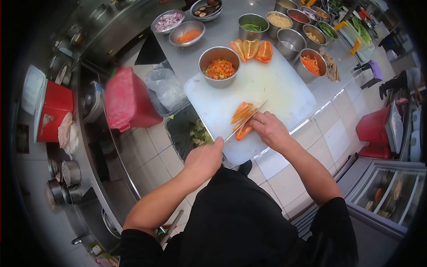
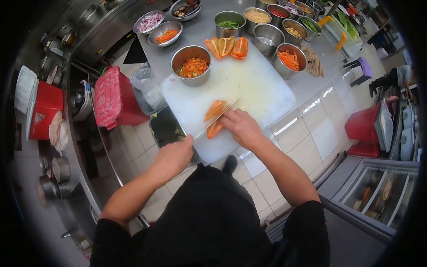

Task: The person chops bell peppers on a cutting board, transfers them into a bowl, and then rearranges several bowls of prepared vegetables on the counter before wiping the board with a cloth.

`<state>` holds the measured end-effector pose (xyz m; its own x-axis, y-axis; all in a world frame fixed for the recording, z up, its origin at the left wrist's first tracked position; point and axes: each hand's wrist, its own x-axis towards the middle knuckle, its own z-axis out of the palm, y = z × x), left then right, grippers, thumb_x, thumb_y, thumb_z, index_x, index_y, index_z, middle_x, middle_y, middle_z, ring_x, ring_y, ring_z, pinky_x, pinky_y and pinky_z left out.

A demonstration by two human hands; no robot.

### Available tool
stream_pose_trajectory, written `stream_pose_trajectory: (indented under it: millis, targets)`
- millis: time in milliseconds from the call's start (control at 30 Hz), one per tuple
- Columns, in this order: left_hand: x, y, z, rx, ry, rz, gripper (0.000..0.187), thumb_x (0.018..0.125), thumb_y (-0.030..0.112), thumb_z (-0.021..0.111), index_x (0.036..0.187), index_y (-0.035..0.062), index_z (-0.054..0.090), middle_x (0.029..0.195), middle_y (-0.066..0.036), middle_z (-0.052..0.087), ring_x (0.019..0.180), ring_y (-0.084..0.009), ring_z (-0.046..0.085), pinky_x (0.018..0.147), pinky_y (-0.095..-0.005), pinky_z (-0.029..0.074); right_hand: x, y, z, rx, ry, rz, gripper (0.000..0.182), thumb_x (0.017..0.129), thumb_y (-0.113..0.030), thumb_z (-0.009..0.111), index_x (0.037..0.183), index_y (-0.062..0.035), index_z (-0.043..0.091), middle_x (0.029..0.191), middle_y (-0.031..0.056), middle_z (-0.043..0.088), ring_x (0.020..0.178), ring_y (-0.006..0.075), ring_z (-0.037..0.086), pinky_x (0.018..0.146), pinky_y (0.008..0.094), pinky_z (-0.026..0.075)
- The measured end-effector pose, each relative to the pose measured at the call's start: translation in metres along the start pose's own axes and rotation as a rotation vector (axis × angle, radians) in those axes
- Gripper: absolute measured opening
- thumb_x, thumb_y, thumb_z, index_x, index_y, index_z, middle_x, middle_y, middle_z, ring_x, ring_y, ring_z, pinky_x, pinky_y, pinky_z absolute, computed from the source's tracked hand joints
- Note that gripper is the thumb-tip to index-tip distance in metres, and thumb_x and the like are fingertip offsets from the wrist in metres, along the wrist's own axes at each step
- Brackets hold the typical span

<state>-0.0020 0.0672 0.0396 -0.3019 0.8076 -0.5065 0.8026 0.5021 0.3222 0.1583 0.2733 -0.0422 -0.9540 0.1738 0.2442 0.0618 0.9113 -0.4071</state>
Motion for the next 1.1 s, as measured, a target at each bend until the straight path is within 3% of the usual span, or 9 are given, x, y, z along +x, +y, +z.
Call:
stream_pose_trajectory:
  millis: [267, 400, 533, 667, 1100]
  targets:
    - [0.006, -0.002, 0.009, -0.059, -0.033, -0.009, 0.019, 0.097, 0.015, 0.047, 0.109, 0.0004, 0.050, 0.088, -0.028, 0.070, 0.088, -0.0479, 0.068, 0.079, -0.0586, 0.052, -0.007, 0.000, 0.006, -0.035, 0.022, 0.000, 0.025, 0.082, -0.001, 0.061, 0.105, -0.0087, 0.066, 0.107, 0.0049, 0.060, 0.092, 0.0263, 0.058, 0.082, 0.0381, 0.050]
    - [0.026, -0.002, 0.005, -0.022, -0.076, -0.052, 0.020, 0.097, 0.015, 0.047, 0.110, 0.0010, 0.049, 0.088, -0.028, 0.070, 0.088, -0.0476, 0.068, 0.078, -0.0587, 0.052, -0.009, -0.006, -0.007, -0.102, -0.034, 0.025, 0.021, 0.086, -0.003, 0.064, 0.106, -0.0081, 0.068, 0.106, 0.0048, 0.062, 0.092, 0.0249, 0.059, 0.081, 0.0369, 0.050]
    - [0.002, 0.003, -0.007, -0.029, -0.019, -0.024, 0.020, 0.097, 0.015, 0.047, 0.111, 0.0010, 0.050, 0.088, -0.028, 0.070, 0.087, -0.0476, 0.069, 0.077, -0.0585, 0.052, -0.009, -0.009, -0.006, -0.109, -0.045, 0.035, 0.022, 0.086, -0.002, 0.063, 0.107, -0.0077, 0.068, 0.106, 0.0047, 0.062, 0.093, 0.0253, 0.059, 0.081, 0.0373, 0.049]
    - [0.006, -0.005, 0.013, -0.023, 0.014, 0.028, 0.019, 0.096, 0.014, 0.050, 0.110, 0.0011, 0.050, 0.086, -0.027, 0.070, 0.085, -0.0481, 0.068, 0.075, -0.0585, 0.052, -0.010, -0.009, -0.002, -0.071, -0.009, 0.019, 0.021, 0.086, -0.001, 0.063, 0.106, -0.0061, 0.068, 0.105, 0.0053, 0.062, 0.092, 0.0262, 0.059, 0.081, 0.0372, 0.050]
    - [0.005, 0.004, -0.001, 0.019, -0.002, 0.055, 0.018, 0.096, 0.011, 0.047, 0.110, 0.0000, 0.047, 0.082, -0.026, 0.070, 0.081, -0.0474, 0.069, 0.071, -0.0580, 0.053, -0.011, -0.006, 0.008, -0.018, 0.088, 0.061, 0.024, 0.082, 0.000, 0.059, 0.103, -0.0085, 0.067, 0.104, 0.0062, 0.059, 0.091, 0.0277, 0.059, 0.082, 0.0393, 0.051]
